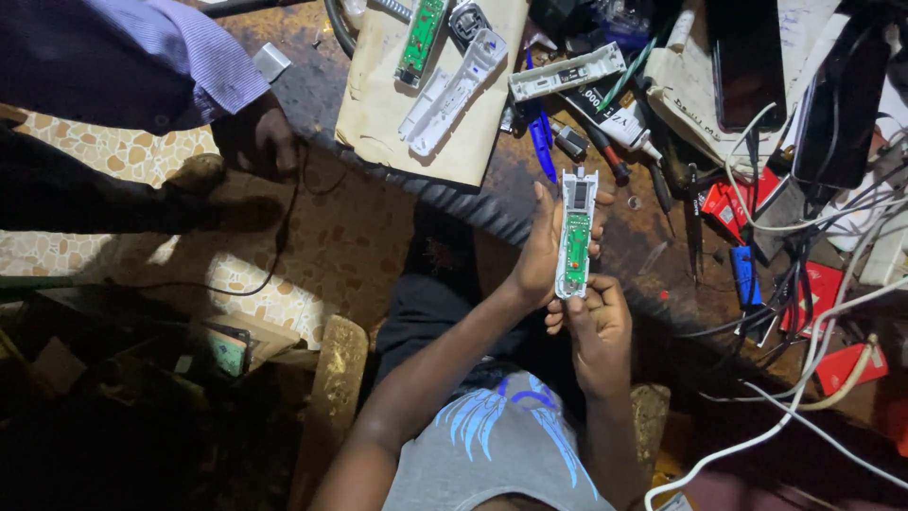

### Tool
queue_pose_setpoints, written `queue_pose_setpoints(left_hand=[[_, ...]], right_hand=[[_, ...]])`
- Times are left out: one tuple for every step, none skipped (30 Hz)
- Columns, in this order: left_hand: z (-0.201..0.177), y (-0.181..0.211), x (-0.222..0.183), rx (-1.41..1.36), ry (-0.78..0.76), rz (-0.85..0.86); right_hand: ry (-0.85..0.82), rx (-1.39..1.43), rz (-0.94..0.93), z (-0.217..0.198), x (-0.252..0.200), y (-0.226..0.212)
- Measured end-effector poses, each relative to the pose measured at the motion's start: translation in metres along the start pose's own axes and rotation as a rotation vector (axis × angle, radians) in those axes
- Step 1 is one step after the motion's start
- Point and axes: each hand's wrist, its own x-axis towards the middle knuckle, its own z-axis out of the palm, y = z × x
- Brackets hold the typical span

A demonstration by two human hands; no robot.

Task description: Assembling an infrared thermometer by fitting the internal circuit board into the plastic housing and snapping the casing parts together.

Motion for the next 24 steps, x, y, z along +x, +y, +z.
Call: queue_pose_setpoints(left_hand=[[-0.001,-0.002,0.001,-0.001,0.002,0.001],[-0.003,-0.004,0.003,-0.007,0.000,0.009],[-0.005,-0.006,0.003,-0.013,0.000,0.019],[-0.004,-0.006,0.002,-0.014,0.004,0.021],[-0.003,-0.006,0.002,-0.006,0.012,0.029],[-0.001,-0.005,0.002,0.002,0.019,0.037],[-0.001,-0.006,0.001,0.000,0.020,0.037],[-0.001,-0.007,0.001,-0.009,0.023,0.044],[-0.001,-0.007,0.002,-0.016,0.026,0.053],[0.001,-0.004,0.000,-0.017,0.025,0.054],[0.003,-0.002,-0.002,-0.031,0.036,0.054],[0.006,0.000,-0.004,-0.045,0.047,0.054],[0.005,-0.001,-0.003,-0.046,0.046,0.052],[0.004,-0.003,-0.002,-0.039,0.055,0.063],[0.004,-0.004,-0.002,-0.032,0.064,0.072],[0.004,-0.004,-0.002,-0.031,0.062,0.067],[0.004,-0.004,-0.002,-0.020,0.070,0.074],[0.005,-0.004,-0.002,-0.008,0.078,0.081],[0.005,-0.005,-0.003,-0.008,0.077,0.079],[0.005,-0.005,-0.003,-0.011,0.083,0.077],[0.004,-0.005,-0.003,-0.014,0.091,0.080],[0.005,-0.006,-0.002,-0.014,0.093,0.083],[0.005,-0.007,-0.002,-0.007,0.105,0.102],[0.006,-0.009,-0.002,-0.001,0.117,0.120]], right_hand=[[-0.002,-0.001,0.002,0.000,0.000,0.002],[0.012,0.034,0.000,0.000,0.000,0.004],[0.024,0.069,-0.001,0.001,0.000,0.005],[0.021,0.068,0.003,-0.001,-0.001,0.008],[0.035,0.070,-0.007,-0.003,-0.001,0.011],[0.048,0.071,-0.016,-0.005,-0.001,0.013],[0.048,0.069,-0.015,-0.002,-0.003,0.009],[0.079,0.059,-0.046,0.001,-0.004,0.005],[0.109,0.049,-0.079,0.004,-0.006,0.001],[0.108,0.048,-0.080,0.006,-0.007,-0.001],[0.146,-0.020,-0.117,0.009,-0.010,-0.004],[0.184,-0.088,-0.154,0.011,-0.012,-0.006],[0.187,-0.089,-0.153,0.010,-0.012,-0.004],[0.240,-0.154,-0.216,0.008,-0.013,-0.002],[0.295,-0.220,-0.278,0.007,-0.013,0.000],[0.300,-0.220,-0.277,0.007,-0.013,0.003],[0.323,-0.293,-0.313,0.006,-0.012,0.006],[0.347,-0.367,-0.349,0.005,-0.011,0.008],[0.349,-0.368,-0.349,0.004,-0.011,0.009],[0.383,-0.447,-0.373,0.004,-0.011,0.010],[0.412,-0.526,-0.397,0.004,-0.010,0.011],[0.409,-0.526,-0.398,0.006,-0.008,0.010],[0.433,-0.581,-0.454,0.009,-0.008,0.009],[0.457,-0.635,-0.510,0.011,-0.008,0.008]])
